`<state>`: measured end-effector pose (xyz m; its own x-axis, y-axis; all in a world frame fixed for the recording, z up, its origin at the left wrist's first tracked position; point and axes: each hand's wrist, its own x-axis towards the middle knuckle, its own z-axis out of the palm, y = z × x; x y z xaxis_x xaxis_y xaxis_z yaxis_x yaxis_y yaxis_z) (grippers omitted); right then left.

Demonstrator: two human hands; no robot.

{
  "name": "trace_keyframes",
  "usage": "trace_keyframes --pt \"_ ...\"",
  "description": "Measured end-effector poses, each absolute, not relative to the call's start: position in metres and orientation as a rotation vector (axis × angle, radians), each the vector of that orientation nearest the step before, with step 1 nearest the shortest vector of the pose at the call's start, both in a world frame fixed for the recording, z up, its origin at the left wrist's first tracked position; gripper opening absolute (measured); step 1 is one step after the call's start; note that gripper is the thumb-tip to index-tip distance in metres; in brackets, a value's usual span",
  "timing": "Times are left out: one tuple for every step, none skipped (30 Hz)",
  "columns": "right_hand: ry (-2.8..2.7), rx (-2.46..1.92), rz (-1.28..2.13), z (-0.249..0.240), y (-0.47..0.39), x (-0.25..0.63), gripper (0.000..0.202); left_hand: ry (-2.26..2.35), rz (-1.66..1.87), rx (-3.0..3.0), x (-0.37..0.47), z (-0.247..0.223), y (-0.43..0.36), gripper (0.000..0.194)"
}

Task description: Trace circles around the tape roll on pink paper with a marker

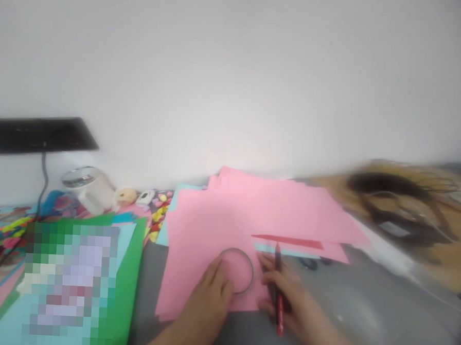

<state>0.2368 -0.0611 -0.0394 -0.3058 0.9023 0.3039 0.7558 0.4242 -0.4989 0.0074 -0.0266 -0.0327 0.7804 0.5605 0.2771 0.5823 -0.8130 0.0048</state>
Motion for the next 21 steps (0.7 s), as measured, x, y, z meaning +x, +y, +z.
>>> trace_keyframes --pt "-2.148 -1.399 0.357 -0.039 -0.061 0.237 0.018 -0.941 -0.454 -2.901 0.007 -0.033 -0.026 0.020" --pt "-2.152 -1.402 0.360 -0.038 -0.061 0.237 0.018 -0.972 -0.509 -2.922 0.006 -0.032 -0.026 0.025" --pt "-2.151 -1.404 0.364 -0.037 -0.062 0.236 0.018 -1.033 -0.565 -2.950 0.005 -0.030 -0.025 0.032" --pt "-2.146 -1.404 0.370 -0.036 -0.062 0.236 0.018 -1.122 -0.613 -2.989 0.005 -0.026 -0.024 0.042" --pt "-2.140 -1.400 0.373 -0.035 -0.062 0.236 0.018 -1.226 -0.657 -3.031 0.003 -0.022 -0.022 0.051" --pt "-2.134 -1.396 0.376 -0.035 -0.062 0.236 0.019 -1.341 -0.695 -3.070 0.002 -0.016 -0.021 0.058" --pt "-2.129 -1.395 0.378 -0.035 -0.062 0.236 0.019 -1.456 -0.728 -3.096 0.001 -0.011 -0.019 0.062" --pt "-2.125 -1.393 0.375 -0.035 -0.063 0.236 0.019 -1.557 -0.760 -3.104 0.001 -0.006 -0.018 0.064" --pt "-2.126 -1.394 0.374 -0.035 -0.063 0.236 0.019 -1.629 -0.781 -3.106 0.000 -0.002 -0.017 0.065" --pt "-2.130 -1.398 0.372 -0.036 -0.062 0.236 0.019 -1.667 -0.795 -3.101 0.000 0.000 -0.016 0.064" --pt "-2.136 -1.401 0.370 -0.037 -0.062 0.237 0.019 -1.668 -0.790 -3.098 0.001 0.000 -0.015 0.062" --pt "-2.142 -1.402 0.366 -0.038 -0.062 0.237 0.019 -1.632 -0.763 -3.104 0.001 -0.002 -0.014 0.060" --pt "-2.150 -1.398 0.360 -0.039 -0.062 0.237 0.019 -1.566 -0.718 -3.116 0.003 -0.005 -0.014 0.058" --pt "-2.157 -1.395 0.355 -0.040 -0.061 0.238 0.019 -1.484 -0.668 -3.122 0.005 -0.010 -0.014 0.058" --pt "-2.164 -1.392 0.352 -0.040 -0.061 0.238 0.018 -1.393 -0.610 -3.126 0.007 -0.016 -0.015 0.059" --pt "-2.168 -1.389 0.349 -0.041 -0.061 0.238 0.018 -1.303 -0.557 -3.122 0.009 -0.021 -0.015 0.059" --pt "-2.172 -1.385 0.346 -0.041 -0.061 0.238 0.018 -1.217 -0.504 -3.117 0.011 -0.025 -0.015 0.059" --pt "-2.172 -1.384 0.344 -0.041 -0.061 0.238 0.018 -1.141 -0.454 -3.112 0.013 -0.028 -0.015 0.058" --pt "-2.172 -1.385 0.346 -0.040 -0.061 0.238 0.018 -1.082 -0.410 -3.108 0.014 -0.030 -0.014 0.057" --pt "-2.171 -1.388 0.349 -0.040 -0.061 0.238 0.018 -1.040 -0.366 -3.108 0.016 -0.030 -0.014 0.055" --pt "-2.171 -1.391 0.353 -0.039 -0.061 0.238 0.018 -1.019 -0.327 -3.114 0.016 -0.029 -0.014 0.052"
